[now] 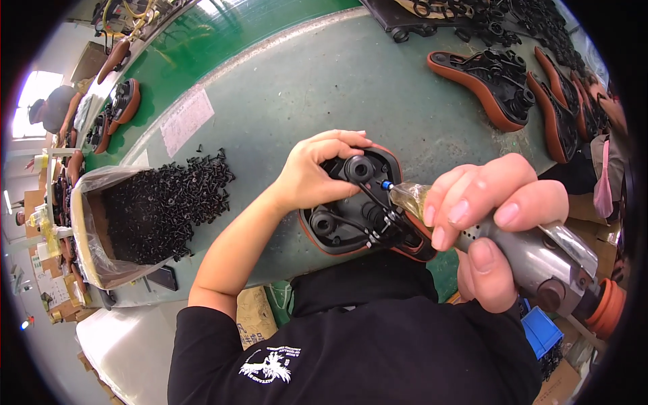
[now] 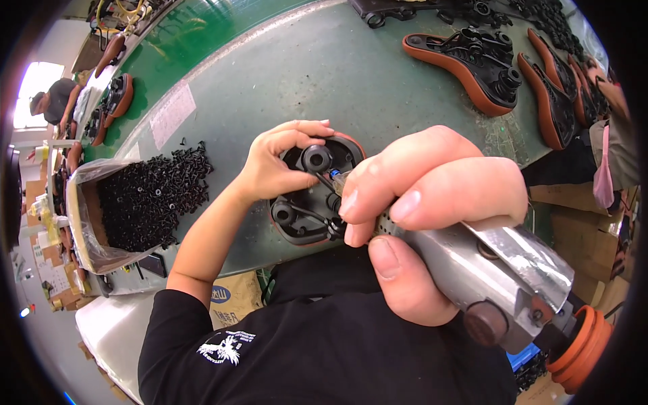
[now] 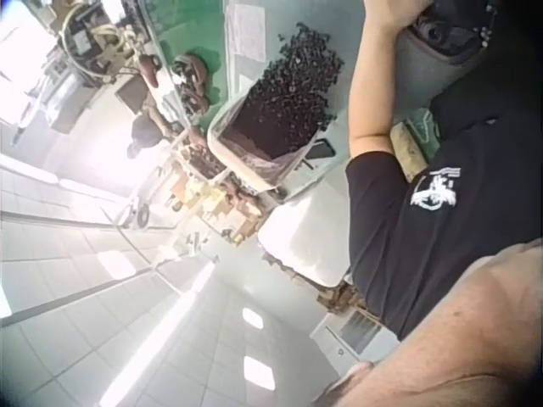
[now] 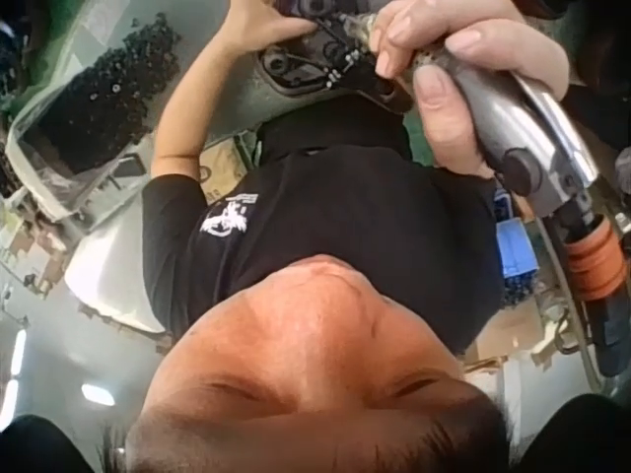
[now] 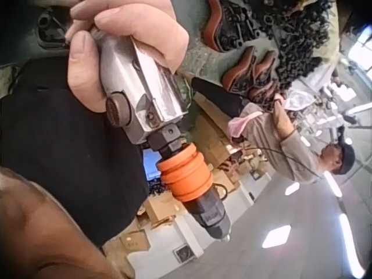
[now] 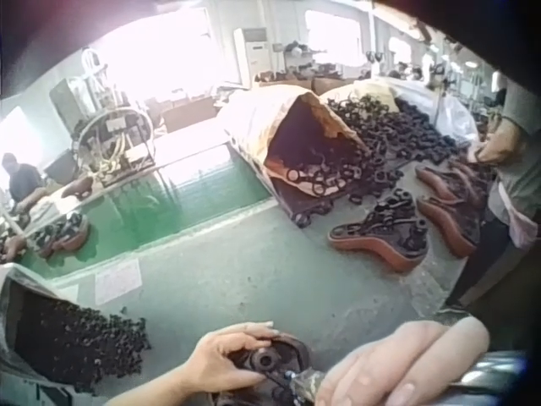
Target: The recorder is assembling bicycle seats by attaching metal rails to the seat bases using an electric screwdriver and screws.
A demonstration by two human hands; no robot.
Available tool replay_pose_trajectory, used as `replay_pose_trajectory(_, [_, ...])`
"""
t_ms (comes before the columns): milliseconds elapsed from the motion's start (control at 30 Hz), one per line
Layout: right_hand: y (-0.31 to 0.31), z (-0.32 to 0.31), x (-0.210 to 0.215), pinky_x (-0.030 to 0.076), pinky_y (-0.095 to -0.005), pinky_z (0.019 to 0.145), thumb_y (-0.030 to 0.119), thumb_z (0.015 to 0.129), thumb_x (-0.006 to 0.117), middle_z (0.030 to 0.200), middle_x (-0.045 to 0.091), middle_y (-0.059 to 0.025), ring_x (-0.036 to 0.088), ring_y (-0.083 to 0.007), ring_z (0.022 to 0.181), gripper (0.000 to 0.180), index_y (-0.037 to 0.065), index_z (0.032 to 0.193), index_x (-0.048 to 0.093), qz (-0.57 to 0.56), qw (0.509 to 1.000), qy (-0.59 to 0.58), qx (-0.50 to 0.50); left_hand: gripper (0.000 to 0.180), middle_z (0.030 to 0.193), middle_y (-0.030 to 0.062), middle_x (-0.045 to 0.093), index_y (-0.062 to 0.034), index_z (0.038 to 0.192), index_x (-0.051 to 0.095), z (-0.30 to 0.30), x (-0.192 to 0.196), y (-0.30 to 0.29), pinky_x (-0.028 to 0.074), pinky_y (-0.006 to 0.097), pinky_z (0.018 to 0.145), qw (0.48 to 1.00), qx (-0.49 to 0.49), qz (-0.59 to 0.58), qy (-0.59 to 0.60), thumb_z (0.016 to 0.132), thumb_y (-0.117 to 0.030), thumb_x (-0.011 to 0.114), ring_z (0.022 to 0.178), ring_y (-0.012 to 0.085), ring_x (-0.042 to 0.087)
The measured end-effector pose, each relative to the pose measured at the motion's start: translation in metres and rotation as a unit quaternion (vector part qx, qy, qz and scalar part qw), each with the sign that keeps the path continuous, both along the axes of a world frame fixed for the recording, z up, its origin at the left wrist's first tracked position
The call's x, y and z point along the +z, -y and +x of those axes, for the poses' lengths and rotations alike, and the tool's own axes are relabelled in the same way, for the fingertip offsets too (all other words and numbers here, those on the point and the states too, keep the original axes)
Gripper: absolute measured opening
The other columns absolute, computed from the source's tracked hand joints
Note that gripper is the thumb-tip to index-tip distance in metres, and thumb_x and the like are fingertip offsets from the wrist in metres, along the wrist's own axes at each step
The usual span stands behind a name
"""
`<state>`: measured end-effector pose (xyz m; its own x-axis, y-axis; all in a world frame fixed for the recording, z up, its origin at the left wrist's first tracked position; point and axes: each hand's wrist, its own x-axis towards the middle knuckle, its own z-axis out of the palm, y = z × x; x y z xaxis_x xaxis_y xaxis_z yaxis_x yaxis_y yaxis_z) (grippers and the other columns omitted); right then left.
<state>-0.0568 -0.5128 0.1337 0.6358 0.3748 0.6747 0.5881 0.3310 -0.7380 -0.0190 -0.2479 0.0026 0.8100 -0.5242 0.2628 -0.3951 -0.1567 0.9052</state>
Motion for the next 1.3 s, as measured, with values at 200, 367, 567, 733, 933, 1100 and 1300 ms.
replay_pose_trajectory(200, [-0.016, 0.004, -0.002, 0.058, -0.0412, 0.076, -0.001, 0.092, 0.061, 0.11, 0.059, -0.0166, 0.065, -0.0199, 0.074, 0.036, 0.008, 0.124, 0.045, -0.04, 0.996, -0.028, 0.073, 0.039, 0.127, 0.0141, 0.074, -0.0012, 0.099, 0.071, -0.031, 0.0, 0.01, 0.053, 0.044, 0.109, 0.997, 0.072, -0.018, -0.014, 0.064, -0.006, 0.089, 0.127, 0.0343, 0.068])
replay_pose_trajectory(367, [-0.039, 0.004, -0.005, 0.058, -0.043, 0.078, -0.003, 0.092, 0.063, 0.109, 0.059, -0.017, 0.064, -0.0217, 0.076, 0.036, 0.008, 0.121, 0.045, -0.13, 0.988, -0.025, 0.085, 0.04, 0.129, 0.0127, 0.073, -0.0028, 0.1, 0.07, -0.034, -0.007, 0.009, 0.056, 0.045, 0.106, 0.996, 0.088, -0.011, 0.031, 0.065, -0.007, 0.089, 0.127, 0.0333, 0.068])
replay_pose_trajectory(567, [-0.068, 0.004, -0.022, 0.06, -0.0408, 0.078, -0.009, 0.087, 0.065, 0.091, 0.066, -0.0146, 0.066, -0.0227, 0.076, 0.028, 0.005, 0.106, 0.051, -0.079, 0.993, -0.078, 0.048, 0.037, 0.124, 0.0103, 0.074, -0.0036, 0.097, 0.069, -0.04, -0.009, 0.003, 0.057, 0.044, 0.1, 0.995, 0.1, -0.029, -0.001, 0.066, -0.01, 0.089, 0.121, 0.032, 0.07])
replay_pose_trajectory(733, [-0.08, 0.005, -0.032, 0.058, -0.0423, 0.079, -0.008, 0.088, 0.063, 0.088, 0.066, -0.0131, 0.066, -0.0233, 0.075, 0.022, 0.006, 0.101, 0.052, -0.068, 0.988, -0.129, 0.046, 0.035, 0.123, 0.0109, 0.074, -0.0028, 0.093, 0.067, -0.042, -0.014, 0.003, 0.059, 0.04, 0.094, 0.993, 0.11, -0.042, -0.009, 0.066, -0.01, 0.088, 0.112, 0.0313, 0.072])
replay_pose_trajectory(933, [-0.072, 0.001, -0.024, 0.057, -0.0407, 0.08, -0.004, 0.092, 0.064, 0.115, 0.068, -0.0253, 0.066, -0.0199, 0.076, 0.03, 0.006, 0.116, 0.05, -0.079, 0.99, -0.119, 0.01, 0.039, 0.121, 0.012, 0.074, -0.0016, 0.1, 0.07, -0.038, -0.009, 0.008, 0.059, 0.041, 0.097, 0.993, 0.108, -0.04, 0.007, 0.067, -0.01, 0.088, 0.114, 0.0312, 0.072])
replay_pose_trajectory(1100, [-0.031, -0.005, -0.006, 0.057, -0.0403, 0.075, 0.012, 0.096, 0.07, 0.123, 0.063, -0.0266, 0.065, -0.0188, 0.072, 0.028, 0.01, 0.115, 0.049, 0.03, 0.992, -0.107, -0.055, 0.036, 0.12, 0.0139, 0.075, -0.0023, 0.1, 0.074, -0.027, 0.008, -0.023, 0.057, 0.039, 0.1, 0.981, 0.189, -0.036, 0.034, 0.066, -0.002, 0.085, 0.114, 0.0284, 0.072])
replay_pose_trajectory(1300, [0.037, 0.039, -0.039, 0.059, -0.0399, 0.07, -0.003, 0.092, 0.058, 0.132, 0.065, -0.0274, 0.067, -0.0202, 0.068, 0.021, 0.002, 0.112, 0.057, 0.136, 0.906, -0.323, -0.239, 0.035, 0.117, 0.0123, 0.073, 0.0061, 0.114, 0.072, 0.068, 0.014, -0.198, 0.056, 0.03, 0.09, 0.777, 0.596, -0.202, -0.009, 0.086, -0.009, 0.087, 0.11, 0.018, 0.068])
